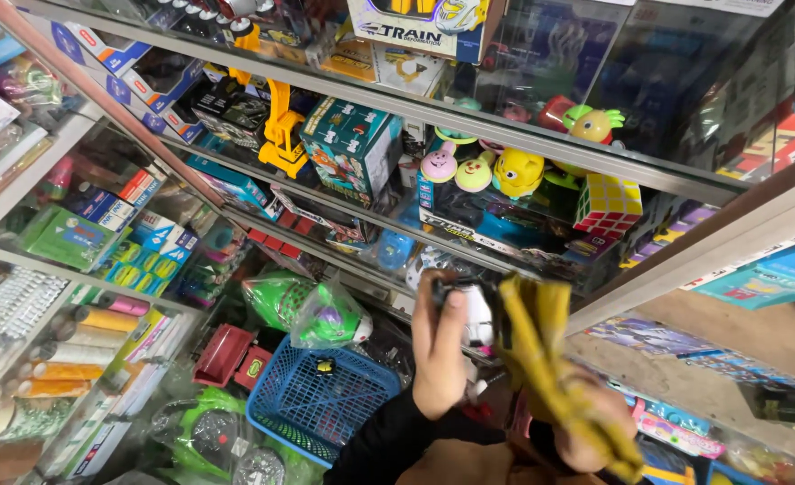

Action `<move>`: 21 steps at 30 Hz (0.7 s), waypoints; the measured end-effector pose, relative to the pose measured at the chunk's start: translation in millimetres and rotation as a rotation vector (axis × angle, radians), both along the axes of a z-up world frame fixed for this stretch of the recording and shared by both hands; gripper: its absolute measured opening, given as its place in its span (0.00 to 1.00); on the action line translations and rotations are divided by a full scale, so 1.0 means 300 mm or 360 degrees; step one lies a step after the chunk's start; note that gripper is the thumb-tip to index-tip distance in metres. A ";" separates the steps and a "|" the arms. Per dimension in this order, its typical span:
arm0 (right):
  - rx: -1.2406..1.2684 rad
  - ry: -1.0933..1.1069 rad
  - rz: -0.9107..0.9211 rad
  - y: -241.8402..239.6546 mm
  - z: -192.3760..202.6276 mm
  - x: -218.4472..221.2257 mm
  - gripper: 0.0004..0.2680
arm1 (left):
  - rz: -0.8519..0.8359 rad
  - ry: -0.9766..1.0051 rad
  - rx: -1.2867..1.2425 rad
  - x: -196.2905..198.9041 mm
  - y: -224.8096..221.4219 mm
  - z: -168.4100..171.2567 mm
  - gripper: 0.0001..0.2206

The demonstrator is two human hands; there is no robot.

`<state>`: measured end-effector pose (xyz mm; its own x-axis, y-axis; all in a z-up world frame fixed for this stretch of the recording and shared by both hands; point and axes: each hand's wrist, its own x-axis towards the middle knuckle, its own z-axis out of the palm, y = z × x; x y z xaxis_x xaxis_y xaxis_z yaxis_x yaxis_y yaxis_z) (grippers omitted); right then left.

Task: The recorder is wiping and cleaning various toys, including toy cars and rattles, using a yellow cloth on a display shelf.

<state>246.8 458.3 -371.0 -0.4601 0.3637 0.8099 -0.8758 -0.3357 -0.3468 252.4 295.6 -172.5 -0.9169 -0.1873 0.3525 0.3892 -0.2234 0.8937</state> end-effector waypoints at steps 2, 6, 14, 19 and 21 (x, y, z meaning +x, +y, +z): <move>0.0250 -0.0483 -0.0147 0.083 -0.257 0.031 0.10 | -0.0023 -0.0086 0.0009 0.020 0.037 -0.033 0.10; 0.0332 -0.0222 0.0173 0.053 -0.007 0.029 0.12 | 0.0123 -0.0068 -0.0043 -0.017 0.039 -0.057 0.10; -0.0628 -0.0947 0.0618 0.067 -0.003 -0.053 0.13 | -0.0108 -0.0042 -0.0107 0.057 0.093 -0.004 0.12; -0.0082 -0.0843 -0.0086 0.095 -0.094 -0.040 0.04 | -0.0020 0.0084 -0.0351 0.061 0.079 0.052 0.11; -0.0125 -0.0627 -0.0293 0.048 0.213 0.001 0.09 | -0.0080 0.0092 -0.0411 0.063 0.081 0.055 0.10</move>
